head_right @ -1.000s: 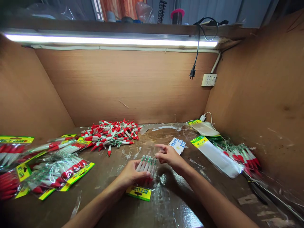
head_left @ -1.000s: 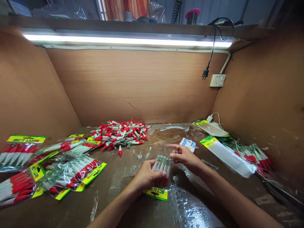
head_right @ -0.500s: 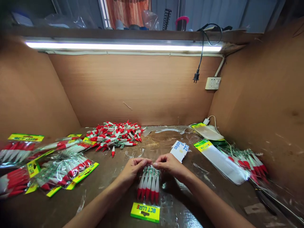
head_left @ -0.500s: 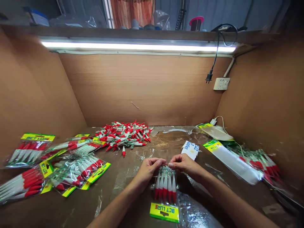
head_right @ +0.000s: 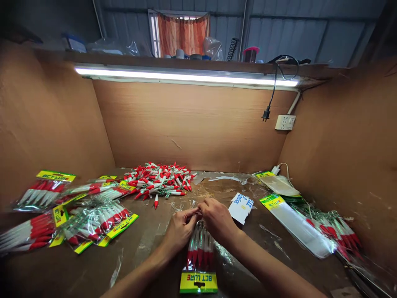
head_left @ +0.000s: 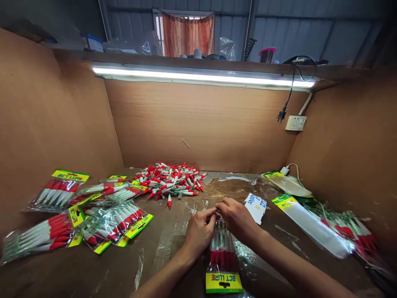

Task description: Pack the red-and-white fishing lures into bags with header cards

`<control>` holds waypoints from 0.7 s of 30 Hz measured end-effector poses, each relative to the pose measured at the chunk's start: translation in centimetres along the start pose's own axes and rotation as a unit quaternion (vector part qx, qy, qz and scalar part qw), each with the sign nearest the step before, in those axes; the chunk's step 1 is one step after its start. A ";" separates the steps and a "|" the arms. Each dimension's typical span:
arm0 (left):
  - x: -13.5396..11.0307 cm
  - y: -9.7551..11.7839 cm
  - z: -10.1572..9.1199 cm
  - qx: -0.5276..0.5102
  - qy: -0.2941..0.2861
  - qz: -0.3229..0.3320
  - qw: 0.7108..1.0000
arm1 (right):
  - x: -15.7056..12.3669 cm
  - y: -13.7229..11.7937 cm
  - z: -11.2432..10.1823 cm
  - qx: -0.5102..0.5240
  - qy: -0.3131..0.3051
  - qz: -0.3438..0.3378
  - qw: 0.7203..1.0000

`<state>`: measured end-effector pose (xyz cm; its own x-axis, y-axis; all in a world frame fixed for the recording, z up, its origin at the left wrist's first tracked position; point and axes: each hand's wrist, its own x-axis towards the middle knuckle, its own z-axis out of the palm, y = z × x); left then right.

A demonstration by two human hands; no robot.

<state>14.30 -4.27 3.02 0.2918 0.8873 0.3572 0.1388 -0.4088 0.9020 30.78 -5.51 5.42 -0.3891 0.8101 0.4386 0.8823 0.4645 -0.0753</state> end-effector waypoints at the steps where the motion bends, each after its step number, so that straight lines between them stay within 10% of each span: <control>1: -0.1 0.2 -0.1 -0.009 0.006 -0.009 1.000 | 0.3 0.1 -0.2 -0.012 -0.016 -0.004 1.000; 8: -0.3 0.3 -0.3 0.000 -0.007 -0.034 0.999 | 0.5 0.1 -1.3 -0.076 -0.026 -0.048 0.996; 13: 0.0 -0.4 -0.1 -0.028 -0.010 -0.034 0.999 | 0.8 1.0 0.3 0.077 0.049 0.042 0.995; 21: 1.2 -1.4 -0.1 -0.289 0.046 -0.111 0.950 | 2.5 10.3 -3.3 0.286 0.168 0.215 0.919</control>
<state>14.39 -2.62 2.15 0.2280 0.9638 0.1381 -0.3636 -0.0473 0.9304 39.77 0.08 8.72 0.1511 0.8506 0.5037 0.6143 0.3184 -0.7220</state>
